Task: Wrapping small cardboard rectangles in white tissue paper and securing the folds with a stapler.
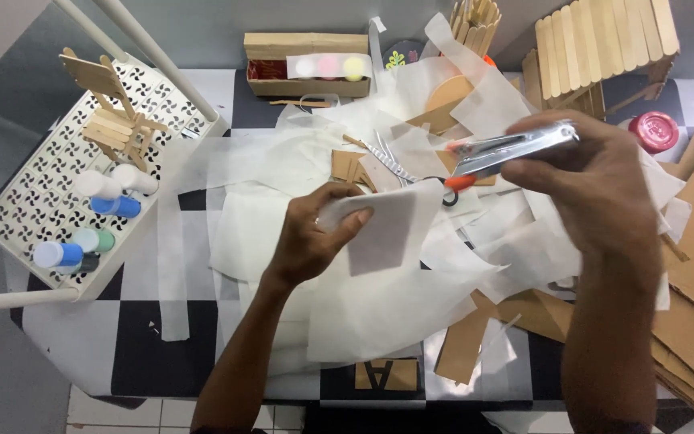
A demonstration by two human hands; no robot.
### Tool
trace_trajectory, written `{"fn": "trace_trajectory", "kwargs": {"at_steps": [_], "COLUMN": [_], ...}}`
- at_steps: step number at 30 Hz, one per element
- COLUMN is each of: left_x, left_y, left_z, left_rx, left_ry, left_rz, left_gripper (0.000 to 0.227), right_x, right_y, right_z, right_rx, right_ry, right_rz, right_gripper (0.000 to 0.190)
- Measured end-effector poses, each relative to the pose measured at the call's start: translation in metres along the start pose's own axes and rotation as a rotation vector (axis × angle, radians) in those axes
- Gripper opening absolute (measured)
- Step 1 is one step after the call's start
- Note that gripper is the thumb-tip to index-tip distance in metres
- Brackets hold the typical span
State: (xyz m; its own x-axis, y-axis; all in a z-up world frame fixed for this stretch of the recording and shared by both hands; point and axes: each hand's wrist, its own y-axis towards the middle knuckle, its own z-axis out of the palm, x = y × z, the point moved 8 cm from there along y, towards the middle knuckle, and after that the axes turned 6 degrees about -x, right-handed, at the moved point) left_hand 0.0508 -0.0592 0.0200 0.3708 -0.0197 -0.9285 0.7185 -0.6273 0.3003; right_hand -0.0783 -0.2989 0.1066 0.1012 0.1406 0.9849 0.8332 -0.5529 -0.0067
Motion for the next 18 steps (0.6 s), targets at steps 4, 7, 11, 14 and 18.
{"fn": "trace_trajectory", "kwargs": {"at_steps": [4,7,11,14,18], "left_x": [0.0,0.002,-0.002,0.002,0.007], "left_y": [0.001,0.0,0.001,0.002,0.002], "left_z": [0.004,0.007,0.011,0.016,0.021], "left_rx": [0.002,0.029,0.055,0.065,0.077], "left_ry": [-0.001,-0.011,-0.014,-0.021,-0.001], "left_rz": [-0.014,-0.074,-0.055,-0.104,-0.156], "left_gripper": [0.023,0.023,0.018,0.016,0.019], "right_x": [0.004,0.005,-0.007,-0.015,-0.02], "right_y": [0.011,0.016,0.02,0.023,0.023], "right_z": [0.04,0.07,0.099,0.103,0.103], "right_rx": [0.119,0.242,0.319,0.319,0.337], "right_ry": [-0.016,0.009,0.047,0.104,0.046], "right_rz": [-0.133,-0.186,-0.057,0.075,0.16], "right_gripper": [0.035,0.025,0.036,0.042,0.061]}}
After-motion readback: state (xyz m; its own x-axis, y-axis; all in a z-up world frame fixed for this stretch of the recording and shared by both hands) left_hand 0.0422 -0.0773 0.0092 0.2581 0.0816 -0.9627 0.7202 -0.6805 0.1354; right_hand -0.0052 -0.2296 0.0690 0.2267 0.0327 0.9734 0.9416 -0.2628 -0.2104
